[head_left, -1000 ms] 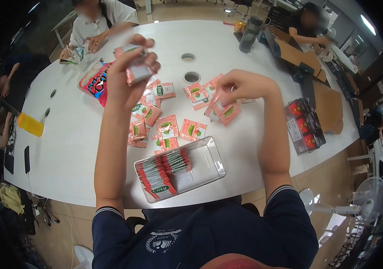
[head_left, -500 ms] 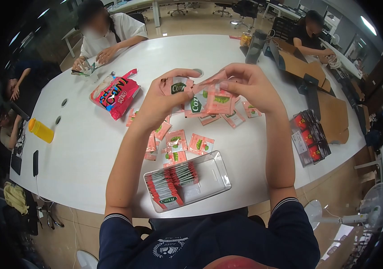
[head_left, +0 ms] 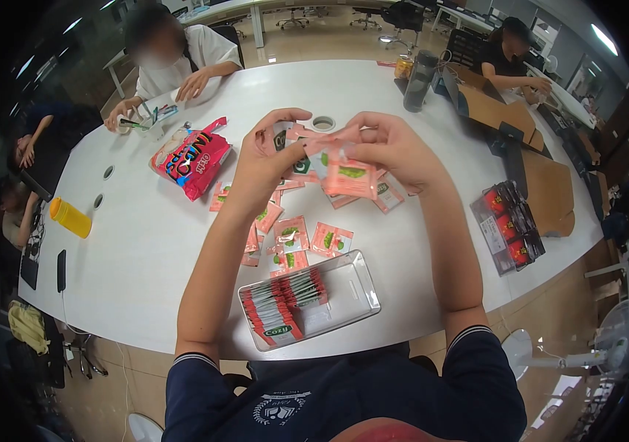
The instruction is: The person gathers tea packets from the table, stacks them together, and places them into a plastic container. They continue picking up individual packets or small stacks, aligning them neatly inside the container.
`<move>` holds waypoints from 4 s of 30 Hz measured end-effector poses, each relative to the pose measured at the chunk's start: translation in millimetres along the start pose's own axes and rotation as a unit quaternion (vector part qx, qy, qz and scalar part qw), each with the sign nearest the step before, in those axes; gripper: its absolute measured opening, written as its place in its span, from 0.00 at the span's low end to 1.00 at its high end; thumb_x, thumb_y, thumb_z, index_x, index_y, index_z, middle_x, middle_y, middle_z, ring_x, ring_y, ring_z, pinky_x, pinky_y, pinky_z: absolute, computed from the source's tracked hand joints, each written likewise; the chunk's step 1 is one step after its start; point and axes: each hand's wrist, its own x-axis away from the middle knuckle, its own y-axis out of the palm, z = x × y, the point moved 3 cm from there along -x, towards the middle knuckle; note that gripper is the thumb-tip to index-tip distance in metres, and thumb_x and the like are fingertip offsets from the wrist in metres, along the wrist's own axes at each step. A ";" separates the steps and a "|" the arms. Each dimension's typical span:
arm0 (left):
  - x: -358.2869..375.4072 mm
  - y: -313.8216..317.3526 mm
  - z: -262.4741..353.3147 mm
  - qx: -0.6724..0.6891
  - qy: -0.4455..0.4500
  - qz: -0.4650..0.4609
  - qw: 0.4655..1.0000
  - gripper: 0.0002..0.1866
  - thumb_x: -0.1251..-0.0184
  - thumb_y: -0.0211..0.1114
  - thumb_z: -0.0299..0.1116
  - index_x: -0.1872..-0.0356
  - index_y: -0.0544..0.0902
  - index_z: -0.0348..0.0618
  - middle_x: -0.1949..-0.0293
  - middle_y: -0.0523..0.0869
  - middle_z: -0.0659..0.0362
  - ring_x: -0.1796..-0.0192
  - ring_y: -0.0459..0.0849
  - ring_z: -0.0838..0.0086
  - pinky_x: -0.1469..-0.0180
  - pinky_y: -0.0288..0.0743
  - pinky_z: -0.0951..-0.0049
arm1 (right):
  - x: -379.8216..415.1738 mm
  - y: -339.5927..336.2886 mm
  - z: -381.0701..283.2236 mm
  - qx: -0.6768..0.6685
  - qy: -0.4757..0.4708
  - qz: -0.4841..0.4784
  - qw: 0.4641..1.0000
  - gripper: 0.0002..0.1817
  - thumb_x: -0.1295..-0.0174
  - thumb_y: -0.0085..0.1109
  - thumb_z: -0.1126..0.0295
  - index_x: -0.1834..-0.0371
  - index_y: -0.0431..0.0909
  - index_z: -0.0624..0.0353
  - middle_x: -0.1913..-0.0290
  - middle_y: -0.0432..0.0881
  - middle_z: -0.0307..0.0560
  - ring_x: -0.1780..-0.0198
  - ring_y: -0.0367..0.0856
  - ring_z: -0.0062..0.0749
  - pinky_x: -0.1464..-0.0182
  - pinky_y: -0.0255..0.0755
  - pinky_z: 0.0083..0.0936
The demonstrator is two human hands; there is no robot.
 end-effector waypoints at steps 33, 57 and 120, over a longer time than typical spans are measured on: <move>-3.7 -12.1 -11.9 0.194 0.089 -0.004 0.977 0.42 0.35 0.57 0.22 0.17 0.58 0.50 0.22 0.68 0.44 0.23 0.74 0.53 0.25 0.76 0.55 | -20.2 30.8 38.4 -0.250 0.007 0.072 0.965 0.12 0.24 0.65 0.70 0.46 0.83 0.66 0.54 0.89 0.46 0.56 0.92 0.27 0.51 0.90 0.26; 1.4 4.8 -25.5 0.375 -0.053 -0.083 0.922 0.26 0.29 0.60 0.29 0.31 0.70 0.46 0.35 0.78 0.46 0.39 0.86 0.57 0.36 0.87 0.57 | -6.5 31.8 10.8 0.198 -0.113 0.095 0.969 0.12 0.30 0.73 0.65 0.60 0.90 0.65 0.70 0.88 0.38 0.71 0.81 0.13 0.69 0.72 0.14; 0.5 6.0 -36.8 0.127 0.030 -0.061 0.990 0.35 0.28 0.72 0.31 0.23 0.66 0.43 0.36 0.80 0.54 0.70 0.83 0.82 0.79 0.74 0.82 | 3.2 21.3 -8.4 0.284 -0.038 0.126 0.950 0.16 0.36 0.73 0.73 0.48 0.81 0.70 0.67 0.88 0.43 0.67 0.86 0.18 0.67 0.78 0.19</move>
